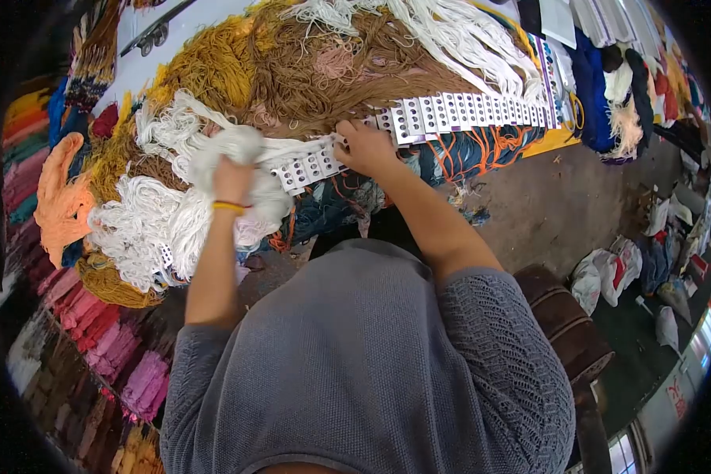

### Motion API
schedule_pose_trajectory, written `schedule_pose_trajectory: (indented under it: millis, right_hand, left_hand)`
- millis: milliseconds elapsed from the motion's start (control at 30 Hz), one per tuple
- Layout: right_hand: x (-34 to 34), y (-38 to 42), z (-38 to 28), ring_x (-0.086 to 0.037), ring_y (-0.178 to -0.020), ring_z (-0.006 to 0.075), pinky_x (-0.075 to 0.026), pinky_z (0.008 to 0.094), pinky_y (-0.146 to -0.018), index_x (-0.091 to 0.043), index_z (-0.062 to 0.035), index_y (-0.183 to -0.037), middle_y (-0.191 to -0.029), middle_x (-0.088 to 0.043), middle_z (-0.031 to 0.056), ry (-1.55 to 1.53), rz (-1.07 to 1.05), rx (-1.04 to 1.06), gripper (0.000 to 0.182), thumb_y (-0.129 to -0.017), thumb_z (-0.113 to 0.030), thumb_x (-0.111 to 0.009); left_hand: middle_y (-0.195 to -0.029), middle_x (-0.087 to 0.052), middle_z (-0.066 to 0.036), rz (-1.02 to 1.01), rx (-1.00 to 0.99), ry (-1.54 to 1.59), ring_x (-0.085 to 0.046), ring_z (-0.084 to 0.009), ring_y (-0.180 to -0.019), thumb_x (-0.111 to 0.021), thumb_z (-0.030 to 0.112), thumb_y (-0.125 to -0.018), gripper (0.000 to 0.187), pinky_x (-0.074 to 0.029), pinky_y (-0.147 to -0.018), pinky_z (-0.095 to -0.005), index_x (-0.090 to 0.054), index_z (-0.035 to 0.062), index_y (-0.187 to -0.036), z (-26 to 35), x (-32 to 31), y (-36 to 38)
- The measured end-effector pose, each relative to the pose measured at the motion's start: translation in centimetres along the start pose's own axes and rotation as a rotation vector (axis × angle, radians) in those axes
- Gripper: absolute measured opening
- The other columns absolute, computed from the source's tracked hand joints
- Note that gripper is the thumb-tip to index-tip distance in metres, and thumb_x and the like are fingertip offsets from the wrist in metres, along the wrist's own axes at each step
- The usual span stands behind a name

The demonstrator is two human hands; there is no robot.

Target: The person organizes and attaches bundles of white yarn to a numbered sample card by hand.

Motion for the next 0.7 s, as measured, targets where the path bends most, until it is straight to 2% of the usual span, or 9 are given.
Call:
schedule_pose_trajectory:
  millis: [67,133,200,333,433,500,533,567,700]
  right_hand:
    - [-0.4,-0.2,0.2,-0.056,-0.071,0.0305,-0.045,0.0436,-0.058,-0.045,-0.0110,-0.092,-0.079,-0.054,0.0108,0.004,-0.014,-0.014,0.027,-0.075,-0.030,-0.052]
    - [-0.2,-0.1,0.2,-0.056,-0.071,0.0311,-0.045,0.0443,-0.058,-0.044,-0.0107,-0.092,-0.079,-0.054,0.0109,0.013,-0.027,-0.030,0.028,-0.075,-0.032,-0.052]
    - [0.3,-0.2,0.0,-0.056,-0.068,0.0311,-0.045,0.0417,-0.060,-0.047,-0.0112,-0.093,-0.081,-0.056,0.0112,0.020,-0.069,-0.078,0.030,-0.073,-0.032,-0.055]
    - [1.6,-0.4,-0.3,-0.057,-0.069,0.0291,-0.045,0.0397,-0.061,-0.049,-0.0101,-0.092,-0.076,-0.059,0.0117,-0.213,-0.156,-0.175,0.028,-0.074,-0.031,-0.055]
    - [3.6,-0.5,-1.9,-0.059,-0.069,0.0229,-0.045,0.0339,-0.060,-0.054,-0.0090,-0.088,-0.078,-0.062,0.0089,-0.554,-0.092,-0.187,0.023,-0.075,-0.027,-0.057]
    - [5.7,-0.5,-4.5,-0.054,-0.062,0.0116,-0.043,0.0255,-0.056,-0.054,-0.0066,-0.087,-0.071,-0.058,0.0034,-0.824,-0.004,-0.105,0.019,-0.075,-0.021,-0.059]
    - [7.4,-0.1,-6.2,-0.051,-0.061,0.0084,-0.041,0.0227,-0.055,-0.054,-0.0055,-0.086,-0.070,-0.056,0.0011,-0.970,-0.014,-0.108,0.016,-0.076,-0.017,-0.058]
    - [9.3,0.4,-7.8,-0.047,-0.059,0.0051,-0.040,0.0199,-0.053,-0.053,-0.0043,-0.085,-0.069,-0.053,-0.0013,-1.115,-0.026,-0.111,0.012,-0.077,-0.013,-0.057]
    - [12.1,2.1,-9.4,-0.045,-0.059,0.0019,-0.036,0.0157,-0.051,-0.049,-0.0028,-0.089,-0.071,-0.051,-0.0016,-1.253,0.040,-0.002,0.009,-0.082,-0.008,-0.052]
  left_hand:
    - [-0.087,-0.060,-0.010,-0.074,-0.203,0.363,-0.056,-0.0210,-0.065,-0.056,0.023,-0.078,0.035,-0.046,-0.060,-0.0285,-0.053,0.0023,-0.105,-5.8,0.5,-2.7]
    - [-0.089,-0.061,-0.011,0.248,-0.378,0.804,-0.058,-0.0210,-0.078,-0.062,0.023,-0.072,0.036,-0.047,-0.069,-0.0312,-0.057,-0.0048,-0.094,-5.9,6.3,-2.6]
    - [-0.083,-0.061,-0.007,0.211,-0.048,0.771,-0.057,-0.0157,-0.072,-0.058,0.017,-0.075,0.027,-0.047,-0.065,-0.0280,-0.059,-0.0037,-0.093,-8.6,12.6,-3.7]
    - [-0.073,-0.061,-0.009,0.280,0.029,1.136,-0.058,-0.0158,-0.063,-0.056,0.015,-0.075,0.018,-0.046,-0.059,-0.0250,-0.062,-0.0007,-0.082,-12.8,19.4,-5.5]
    - [-0.082,-0.060,-0.004,-0.072,-0.078,1.133,-0.050,-0.0086,-0.071,-0.053,0.024,-0.078,0.025,-0.039,-0.067,-0.0213,-0.061,0.0021,-0.085,-2.1,17.1,0.6]
    - [-0.076,-0.058,-0.004,-0.562,-0.349,1.569,-0.043,-0.0084,-0.060,-0.049,0.023,-0.082,0.023,-0.038,-0.057,-0.0226,-0.059,0.0028,-0.087,3.5,12.5,2.4]
    - [-0.081,-0.057,-0.005,-0.673,-0.537,1.500,-0.043,-0.0090,-0.060,-0.049,0.022,-0.083,0.022,-0.037,-0.054,-0.0241,-0.057,0.0024,-0.087,7.0,11.8,4.7]
    - [-0.093,-0.054,-0.009,-0.810,-0.457,1.764,-0.046,-0.0112,-0.061,-0.049,0.021,-0.083,0.020,-0.038,-0.054,-0.0253,-0.056,0.0018,-0.084,9.5,10.9,6.6]
    - [-0.115,-0.046,-0.016,-0.882,-0.560,1.986,-0.053,-0.0202,-0.082,-0.052,0.019,-0.081,0.018,-0.044,-0.073,-0.0326,-0.055,0.0016,-0.079,12.8,9.4,9.2]
Point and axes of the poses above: each hand's wrist, its own y-axis away from the middle knuckle, its own x-axis out of the back of the hand, z = x × y, the point moved 5 cm from there along -y, towards the middle knuckle
